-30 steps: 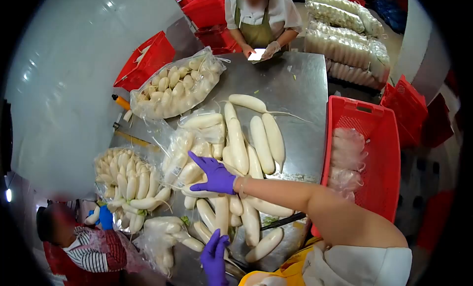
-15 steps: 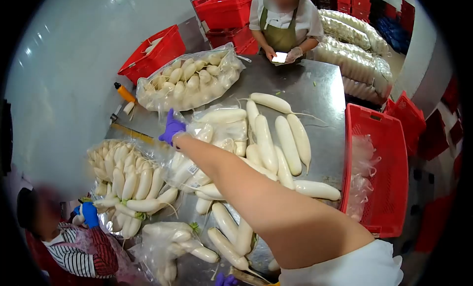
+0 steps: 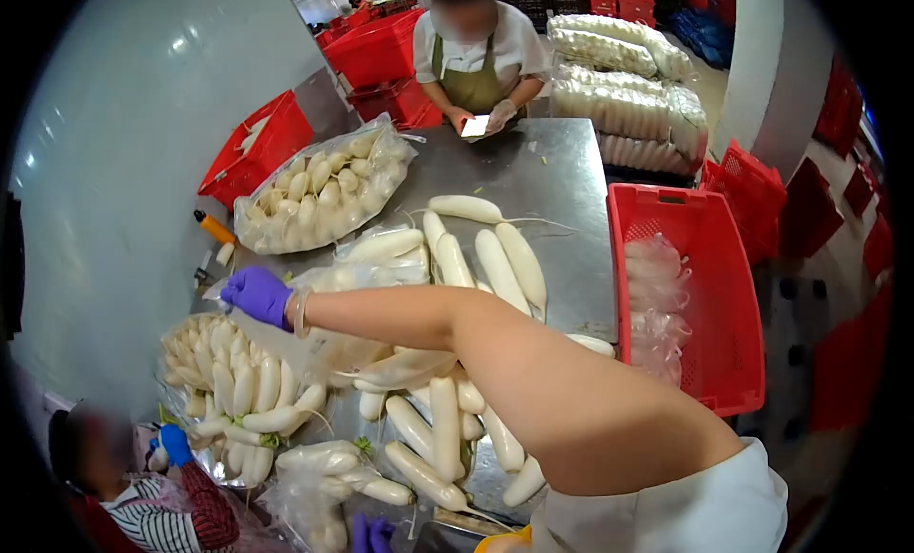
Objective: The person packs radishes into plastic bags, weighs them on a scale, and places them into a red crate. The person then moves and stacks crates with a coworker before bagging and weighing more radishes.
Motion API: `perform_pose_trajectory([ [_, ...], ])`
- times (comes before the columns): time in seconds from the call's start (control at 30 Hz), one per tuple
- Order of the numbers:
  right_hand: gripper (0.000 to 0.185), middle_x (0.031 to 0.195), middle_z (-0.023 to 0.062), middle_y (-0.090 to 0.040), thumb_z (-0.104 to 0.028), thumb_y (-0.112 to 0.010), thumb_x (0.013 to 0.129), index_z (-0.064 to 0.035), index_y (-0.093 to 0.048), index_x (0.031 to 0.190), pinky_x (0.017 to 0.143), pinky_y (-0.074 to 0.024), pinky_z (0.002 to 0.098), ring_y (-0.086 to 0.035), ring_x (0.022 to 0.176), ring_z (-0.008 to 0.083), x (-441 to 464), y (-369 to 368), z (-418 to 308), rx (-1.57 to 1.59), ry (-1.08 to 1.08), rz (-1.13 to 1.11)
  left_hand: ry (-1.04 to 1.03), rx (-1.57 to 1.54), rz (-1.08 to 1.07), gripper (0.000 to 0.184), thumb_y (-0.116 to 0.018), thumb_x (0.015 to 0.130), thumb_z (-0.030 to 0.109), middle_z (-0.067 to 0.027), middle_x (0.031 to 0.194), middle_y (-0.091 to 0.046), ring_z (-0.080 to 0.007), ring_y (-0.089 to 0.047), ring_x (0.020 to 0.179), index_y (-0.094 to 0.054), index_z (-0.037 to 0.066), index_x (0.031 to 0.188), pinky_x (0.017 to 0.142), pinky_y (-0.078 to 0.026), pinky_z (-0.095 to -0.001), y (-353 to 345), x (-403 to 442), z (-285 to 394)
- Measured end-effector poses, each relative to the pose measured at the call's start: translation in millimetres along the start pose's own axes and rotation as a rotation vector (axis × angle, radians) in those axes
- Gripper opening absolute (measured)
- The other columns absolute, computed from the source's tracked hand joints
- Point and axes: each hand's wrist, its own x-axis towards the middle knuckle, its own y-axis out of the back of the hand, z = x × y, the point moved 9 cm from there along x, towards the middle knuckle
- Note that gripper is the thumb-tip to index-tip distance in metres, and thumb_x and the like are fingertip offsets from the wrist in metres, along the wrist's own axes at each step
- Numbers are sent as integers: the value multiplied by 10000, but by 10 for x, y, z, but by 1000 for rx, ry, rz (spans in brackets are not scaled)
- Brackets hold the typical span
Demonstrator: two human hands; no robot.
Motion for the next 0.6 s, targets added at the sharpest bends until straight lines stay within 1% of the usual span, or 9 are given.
perform_pose_trajectory([
  [0.1, 211, 773, 73, -685, -171, -579, 896, -2, -688, 832, 734, -497, 298, -623, 729, 133, -274, 139, -767, 401, -78, -23, -145, 123, 99, 483, -532, 943, 138, -169, 1215, -550, -228, -561, 1042, -397, -45, 1370, 916, -456, -321, 3, -157, 771],
  [0.2, 219, 785, 68, -683, -168, -568, 902, 6, -682, 832, 738, -494, 287, -615, 736, 121, -468, 319, -1643, 437, -38, -113, -435, 304, 314, 485, -502, 940, 124, -176, 1307, -500, -250, -532, 1121, -380, -34, 1382, 957, -436, -358, 204, -161, 1056],
  [0.3, 218, 743, 102, -680, -173, -568, 840, -1, -690, 786, 734, -478, 305, -608, 726, 145, -662, 483, -2269, 661, 3, -154, -288, -146, 352, 563, -384, 1004, 329, -150, 1431, -372, -242, -392, 1293, -229, 57, 1472, 1054, -325, -365, 453, 292, 617],
  [0.37, 201, 741, 90, -678, -152, -564, 826, -9, -694, 772, 734, -477, 299, -609, 743, 136, -837, 580, -2467, 664, -40, -163, -424, 120, 121, 713, -268, 982, 539, -130, 1526, -176, -264, -211, 1387, -94, 77, 1496, 1121, -202, -412, 92, 116, 925],
  [0.43, 175, 717, 59, -650, -122, -580, 851, -14, -679, 755, 641, -464, 272, -582, 679, 120, -1099, 548, -2505, 716, -56, -214, -286, -375, -80, 768, -294, 955, 596, -130, 1523, -196, -274, -227, 1377, -120, 76, 1493, 1130, -191, -417, -289, -50, 853],
  [0.47, 179, 673, 36, -630, -143, -581, 840, -39, -687, 740, 503, -408, 260, -538, 573, 101, -1231, 367, -2393, 947, -143, -220, -169, -351, -269, 829, -275, 926, 655, -137, 1522, -203, -283, -245, 1364, -141, 61, 1488, 1135, -181, -430, -521, -355, 786],
  [0.5, 190, 654, 26, -615, -188, -592, 841, -58, -683, 736, 413, -333, 264, -474, 482, 86, -1597, 468, -2434, 909, -441, -269, -92, -537, -429, 785, -310, 939, 615, -143, 1495, -257, -282, -285, 1342, -200, 48, 1470, 1124, -212, -421, -692, -586, 593],
  [0.53, 187, 660, 22, -611, -224, -610, 833, -65, -687, 772, 395, -317, 282, -441, 447, 76, -1807, 386, -2355, 848, -514, -326, -11, -719, -587, 742, -345, 953, 575, -149, 1469, -311, -280, -325, 1320, -259, 34, 1453, 1113, -244, -412, -831, -786, 457],
  [0.6, 199, 678, 46, -627, -220, -608, 825, -42, -690, 791, 504, -404, 292, -508, 531, 120, -2188, 585, -2696, 890, -400, -368, 44, -653, -469, 675, -362, 955, 485, -153, 1441, -347, -276, -367, 1281, -280, 22, 1440, 1079, -283, -396, -818, -1036, 442],
])
